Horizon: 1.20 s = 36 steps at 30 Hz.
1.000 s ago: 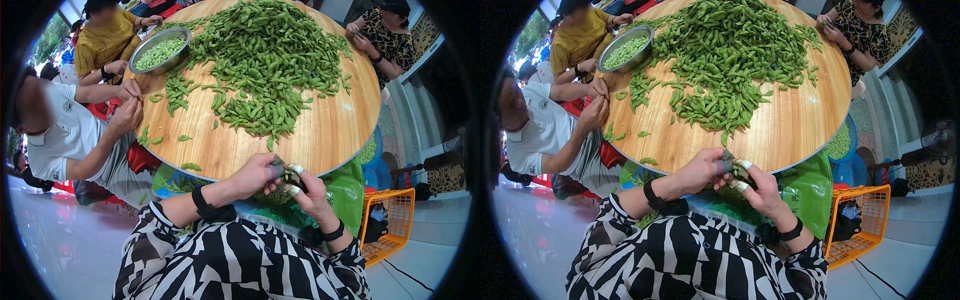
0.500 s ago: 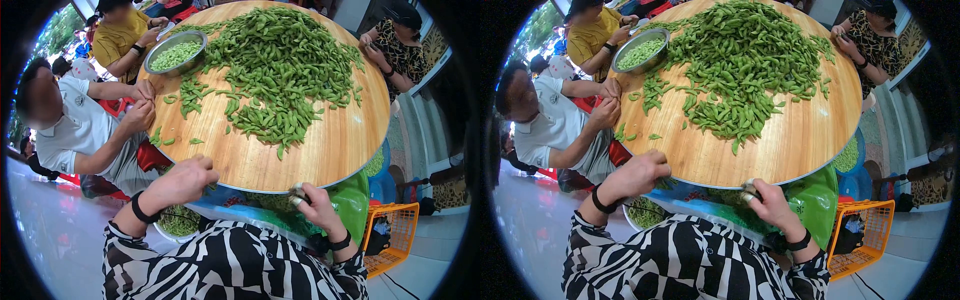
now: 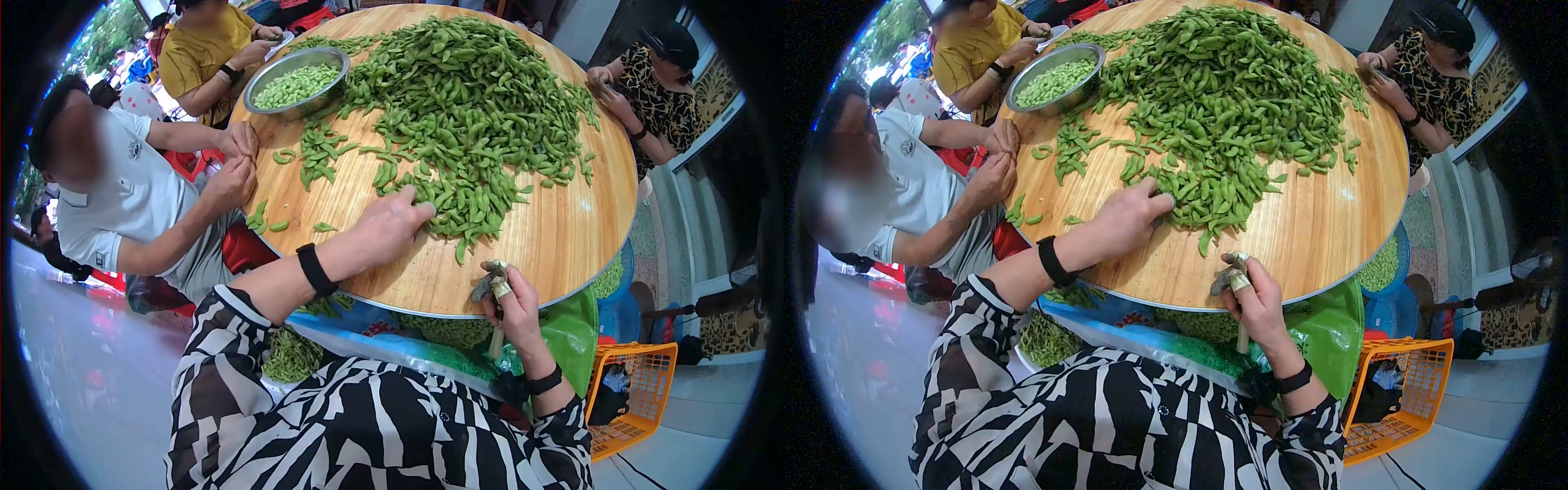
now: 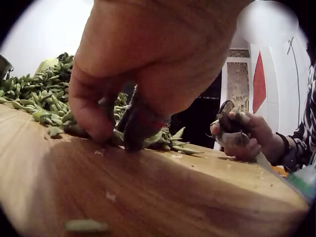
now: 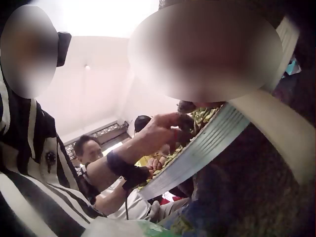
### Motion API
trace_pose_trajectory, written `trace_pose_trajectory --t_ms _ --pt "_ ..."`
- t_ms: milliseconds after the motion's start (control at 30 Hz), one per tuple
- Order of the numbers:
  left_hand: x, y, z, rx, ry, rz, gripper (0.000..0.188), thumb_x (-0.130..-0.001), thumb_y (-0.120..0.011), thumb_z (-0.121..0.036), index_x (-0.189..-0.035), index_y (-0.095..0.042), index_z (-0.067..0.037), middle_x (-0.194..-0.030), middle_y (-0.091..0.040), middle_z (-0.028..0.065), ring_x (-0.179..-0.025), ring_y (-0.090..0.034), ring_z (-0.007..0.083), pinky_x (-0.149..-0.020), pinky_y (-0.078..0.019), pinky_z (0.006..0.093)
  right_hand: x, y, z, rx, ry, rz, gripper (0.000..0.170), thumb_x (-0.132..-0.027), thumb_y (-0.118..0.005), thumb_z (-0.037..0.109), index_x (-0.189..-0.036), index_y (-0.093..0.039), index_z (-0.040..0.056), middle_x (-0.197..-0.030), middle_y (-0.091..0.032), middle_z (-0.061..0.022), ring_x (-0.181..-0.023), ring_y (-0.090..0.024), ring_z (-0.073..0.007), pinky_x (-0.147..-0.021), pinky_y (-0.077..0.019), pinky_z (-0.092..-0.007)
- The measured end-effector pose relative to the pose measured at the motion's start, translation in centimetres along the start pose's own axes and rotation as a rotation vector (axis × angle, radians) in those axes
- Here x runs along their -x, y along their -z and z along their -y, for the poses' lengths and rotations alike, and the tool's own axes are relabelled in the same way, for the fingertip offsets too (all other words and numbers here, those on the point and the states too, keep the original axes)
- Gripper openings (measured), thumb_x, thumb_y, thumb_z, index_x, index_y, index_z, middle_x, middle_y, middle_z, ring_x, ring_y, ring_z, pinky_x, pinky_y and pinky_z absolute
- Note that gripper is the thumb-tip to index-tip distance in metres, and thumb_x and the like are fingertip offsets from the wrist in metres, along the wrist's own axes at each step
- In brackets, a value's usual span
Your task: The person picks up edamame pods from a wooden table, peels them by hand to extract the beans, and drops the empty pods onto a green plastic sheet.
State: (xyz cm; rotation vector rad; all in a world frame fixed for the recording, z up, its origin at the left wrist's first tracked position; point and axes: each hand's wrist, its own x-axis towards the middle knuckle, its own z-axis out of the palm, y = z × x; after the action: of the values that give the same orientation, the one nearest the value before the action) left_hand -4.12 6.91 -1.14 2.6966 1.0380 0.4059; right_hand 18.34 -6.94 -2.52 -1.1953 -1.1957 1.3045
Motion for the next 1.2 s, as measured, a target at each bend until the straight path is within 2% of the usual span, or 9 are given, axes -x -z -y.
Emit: trace_pose_trajectory --t_ms 167,267,333,367,433,567,633,1000,1200 --pt "1.1 -0.9 0.2 -0.078 -0.096 -0.110 0.022 -0.073 -0.060 -0.001 -0.094 -0.054 0.000 -0.087 -0.053 0.0200 -0.083 -0.058 0.0375 -0.069 -0.0484 0.0461 0.2 0.2 0.3 -0.008 -0.007 0.038 0.033 -0.095 -0.039 0.015 -0.121 -0.050 -0.0029 -0.067 -0.052 -0.0023 -0.049 -0.042 -0.0054 -0.044 -0.0317 -0.0194" --pt "0.5 0.2 0.1 0.107 0.025 -0.097 0.022 -0.073 -0.062 -0.002 -0.093 -0.054 -0.001 -0.083 -0.057 0.0205 -0.078 -0.058 0.0375 -0.067 -0.0478 0.0451 0.3 0.2 0.1 -0.029 -0.033 0.040 0.035 -0.096 -0.039 0.016 -0.124 -0.049 -0.0014 -0.066 -0.052 -0.0022 -0.048 -0.042 -0.0056 -0.044 -0.0325 -0.0192" --pt "0.5 1.7 -1.1 0.580 0.268 -0.035 0.017 -0.077 -0.064 -0.003 -0.091 -0.055 -0.001 -0.078 -0.061 0.0140 -0.073 -0.060 0.0279 -0.066 -0.0482 0.0372 0.6 -0.2 0.5 -0.069 -0.068 0.038 0.036 -0.097 -0.039 0.017 -0.127 -0.048 -0.0001 -0.065 -0.052 -0.0021 -0.048 -0.043 -0.0057 -0.044 -0.0328 -0.0192" --pt "0.6 2.4 -2.0 0.578 0.262 -0.030 0.017 -0.077 -0.064 -0.003 -0.091 -0.055 -0.001 -0.078 -0.061 0.0140 -0.073 -0.060 0.0279 -0.066 -0.0482 0.0372 0.8 -0.9 1.4 -0.080 -0.072 0.047 0.037 -0.097 -0.037 0.018 -0.128 -0.048 0.0006 -0.063 -0.052 -0.0027 -0.047 -0.042 -0.0061 -0.044 -0.0325 -0.0190" --pt "0.7 2.9 -4.1 1.105 0.428 0.112 0.018 -0.079 -0.069 -0.003 -0.091 -0.056 -0.003 -0.078 -0.061 0.0036 -0.071 -0.055 0.0107 -0.063 -0.0465 0.0255 0.9 -1.8 1.9 -0.092 -0.075 0.041 0.038 -0.098 -0.036 0.019 -0.130 -0.048 0.0013 -0.061 -0.052 -0.0034 -0.046 -0.042 -0.0064 -0.044 -0.0323 -0.0188" --pt "1.2 0.8 -6.7 1.382 0.260 -0.103 0.019 -0.077 -0.068 0.005 -0.091 -0.058 -0.002 -0.082 -0.060 0.0002 -0.077 -0.056 0.0077 -0.070 -0.0471 0.0231 1.1 -2.2 2.2 -0.272 -0.113 0.066 0.041 -0.099 -0.036 0.019 -0.137 -0.041 0.0052 -0.063 -0.053 -0.0051 -0.046 -0.044 -0.0074 -0.043 -0.0328 -0.0186" --pt "1.5 0.2 -7.5 1.351 0.256 -0.099 0.018 -0.079 -0.065 0.008 -0.092 -0.058 -0.001 -0.085 -0.061 0.0005 -0.079 -0.057 0.0078 -0.072 -0.0480 0.0230 1.2 -2.2 2.4 -0.369 -0.140 0.093 0.042 -0.100 -0.036 0.020 -0.141 -0.036 0.0095 -0.064 -0.054 -0.0046 -0.046 -0.043 -0.0070 -0.043 -0.0328 -0.0185" --pt "1.5 -2.0 -8.6 1.435 0.296 -0.234 0.023 -0.080 -0.058 0.011 -0.101 -0.058 0.001 -0.090 -0.063 0.0045 -0.083 -0.059 0.0098 -0.076 -0.0494 0.0250 2.2 -2.2 0.6 -0.570 -0.120 0.054 0.040 -0.100 -0.038 0.021 -0.136 -0.038 0.0031 -0.065 -0.055 -0.0075 -0.048 -0.046 -0.0092 -0.043 -0.0346 -0.0201" --pt "1.7 -1.5 -8.6 1.259 0.360 -0.112 0.014 -0.088 -0.052 0.001 -0.101 -0.057 0.001 -0.087 -0.061 0.0053 -0.080 -0.057 0.0101 -0.070 -0.0475 0.0242 2.4 -2.8 0.3 -0.044 0.019 0.011 0.046 -0.100 -0.038 0.025 -0.142 -0.033 0.0052 -0.065 -0.052 -0.0028 -0.050 -0.044 -0.0062 -0.044 -0.0349 -0.0188"
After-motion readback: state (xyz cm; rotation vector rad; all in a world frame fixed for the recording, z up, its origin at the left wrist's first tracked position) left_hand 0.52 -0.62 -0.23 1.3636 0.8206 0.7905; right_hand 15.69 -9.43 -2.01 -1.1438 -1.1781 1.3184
